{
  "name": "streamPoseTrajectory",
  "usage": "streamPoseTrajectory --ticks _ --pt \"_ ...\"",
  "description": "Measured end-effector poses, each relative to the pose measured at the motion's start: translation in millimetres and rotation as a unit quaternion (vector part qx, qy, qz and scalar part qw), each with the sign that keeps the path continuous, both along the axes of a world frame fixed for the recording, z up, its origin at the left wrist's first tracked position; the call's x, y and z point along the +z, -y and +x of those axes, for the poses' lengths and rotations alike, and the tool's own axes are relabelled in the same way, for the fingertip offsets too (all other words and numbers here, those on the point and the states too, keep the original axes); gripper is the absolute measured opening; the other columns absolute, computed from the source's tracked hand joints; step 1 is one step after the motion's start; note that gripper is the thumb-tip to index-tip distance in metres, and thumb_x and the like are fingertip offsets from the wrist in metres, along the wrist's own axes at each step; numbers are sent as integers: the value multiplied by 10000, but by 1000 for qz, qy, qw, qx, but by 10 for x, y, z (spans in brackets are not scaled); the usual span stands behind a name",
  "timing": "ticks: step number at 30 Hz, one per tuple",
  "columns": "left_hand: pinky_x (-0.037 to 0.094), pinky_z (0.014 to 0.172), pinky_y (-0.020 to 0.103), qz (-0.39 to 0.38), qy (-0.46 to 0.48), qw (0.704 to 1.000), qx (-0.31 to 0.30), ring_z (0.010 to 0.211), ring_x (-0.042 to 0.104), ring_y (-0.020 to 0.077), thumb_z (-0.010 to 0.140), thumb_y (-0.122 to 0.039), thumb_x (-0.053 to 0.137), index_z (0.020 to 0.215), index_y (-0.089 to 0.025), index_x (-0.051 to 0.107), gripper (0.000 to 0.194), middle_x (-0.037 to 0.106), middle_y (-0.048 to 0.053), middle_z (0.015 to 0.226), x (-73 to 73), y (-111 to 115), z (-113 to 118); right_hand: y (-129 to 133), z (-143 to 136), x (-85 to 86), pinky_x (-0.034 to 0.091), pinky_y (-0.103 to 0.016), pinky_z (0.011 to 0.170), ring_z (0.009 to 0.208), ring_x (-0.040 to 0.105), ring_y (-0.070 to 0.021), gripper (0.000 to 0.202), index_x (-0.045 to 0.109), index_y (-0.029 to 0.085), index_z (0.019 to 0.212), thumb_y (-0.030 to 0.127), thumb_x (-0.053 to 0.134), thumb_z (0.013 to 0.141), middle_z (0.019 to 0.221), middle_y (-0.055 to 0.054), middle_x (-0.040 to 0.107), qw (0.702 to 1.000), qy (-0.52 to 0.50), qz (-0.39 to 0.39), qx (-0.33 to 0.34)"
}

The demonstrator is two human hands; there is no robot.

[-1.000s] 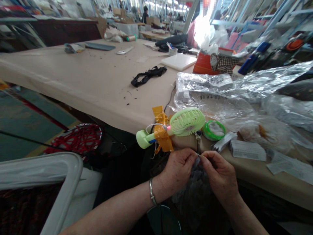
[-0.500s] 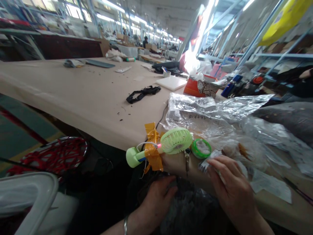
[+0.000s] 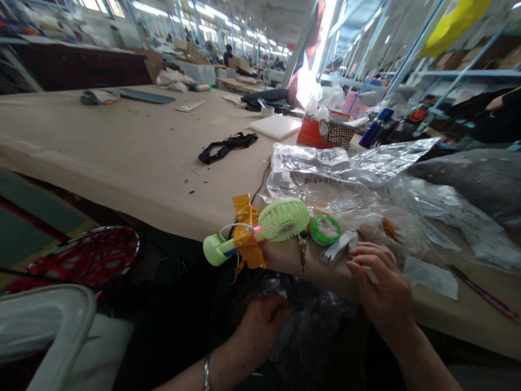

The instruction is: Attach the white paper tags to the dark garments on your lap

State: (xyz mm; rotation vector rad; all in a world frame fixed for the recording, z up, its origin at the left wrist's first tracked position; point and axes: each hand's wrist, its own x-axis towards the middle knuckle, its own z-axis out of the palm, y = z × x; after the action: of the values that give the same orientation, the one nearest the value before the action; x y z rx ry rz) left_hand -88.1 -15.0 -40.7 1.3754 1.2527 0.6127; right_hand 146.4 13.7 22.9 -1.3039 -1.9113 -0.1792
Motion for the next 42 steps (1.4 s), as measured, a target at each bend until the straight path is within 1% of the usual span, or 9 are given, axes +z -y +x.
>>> streamPoseTrajectory --ticks 5,9,15,17,20,23,27,34,42 --pt "420 692 268 -4 2 1000 -23 745 595 185 777 -237 483 782 -152 693 226 683 42 752 22 63 60 196 -74 -313 354 -535 1046 1241 462 -336 372 554 150 1231 266 577 878 1247 -132 615 984 163 -4 -76" --pt "409 687 272 -21 15 999 -29 741 578 183 775 -236 487 779 -143 686 219 666 40 742 10 96 89 235 -81 -397 323 -524 1074 1207 517 -301 304 610 199 1169 200 598 866 1188 -81 666 980 181 7 -78" --pt "404 667 263 -101 111 989 -7 689 543 153 748 -231 544 702 -144 639 137 604 10 664 97 72 303 258 11 -312 328 -524 1070 1117 581 -249 190 675 232 986 116 585 866 1048 -39 712 992 116 28 -37" --pt "427 659 270 -187 208 960 5 671 560 151 767 -305 588 750 -137 628 174 618 25 691 181 49 430 318 14 -302 368 -506 1044 1096 585 -238 198 677 235 977 102 603 850 1029 -41 708 995 85 42 -11" --pt "467 671 291 -318 391 864 14 676 602 155 792 -466 613 919 -120 630 369 648 64 776 309 -2 624 488 -35 -313 411 -484 1001 1098 573 -238 196 683 225 950 83 610 837 1009 -51 698 997 50 55 36" --pt "443 604 224 -352 483 801 38 627 578 110 761 -413 688 895 -95 644 349 633 56 773 387 -64 784 679 -95 -346 409 -469 1010 1117 564 -236 205 684 211 935 60 585 838 1007 -55 691 995 44 42 81" --pt "408 535 185 -345 444 822 84 554 545 81 746 -203 697 785 -85 624 144 609 33 686 429 -116 889 734 -26 -373 436 -446 996 1143 546 -245 275 628 192 1102 95 569 852 1079 -76 666 995 52 16 88" --pt "477 540 247 -363 301 880 56 508 598 126 901 -241 512 914 -99 610 174 643 61 668 447 -82 852 404 247 -372 432 -545 944 1151 501 -355 447 528 88 1270 361 498 916 1203 -186 602 976 163 -25 -142" --pt "484 546 248 -372 293 879 49 530 615 134 902 -215 482 904 -99 595 162 651 72 693 407 -98 833 421 398 -445 459 -448 918 1015 606 -250 129 641 186 994 202 560 895 1012 -80 694 989 103 20 -101"
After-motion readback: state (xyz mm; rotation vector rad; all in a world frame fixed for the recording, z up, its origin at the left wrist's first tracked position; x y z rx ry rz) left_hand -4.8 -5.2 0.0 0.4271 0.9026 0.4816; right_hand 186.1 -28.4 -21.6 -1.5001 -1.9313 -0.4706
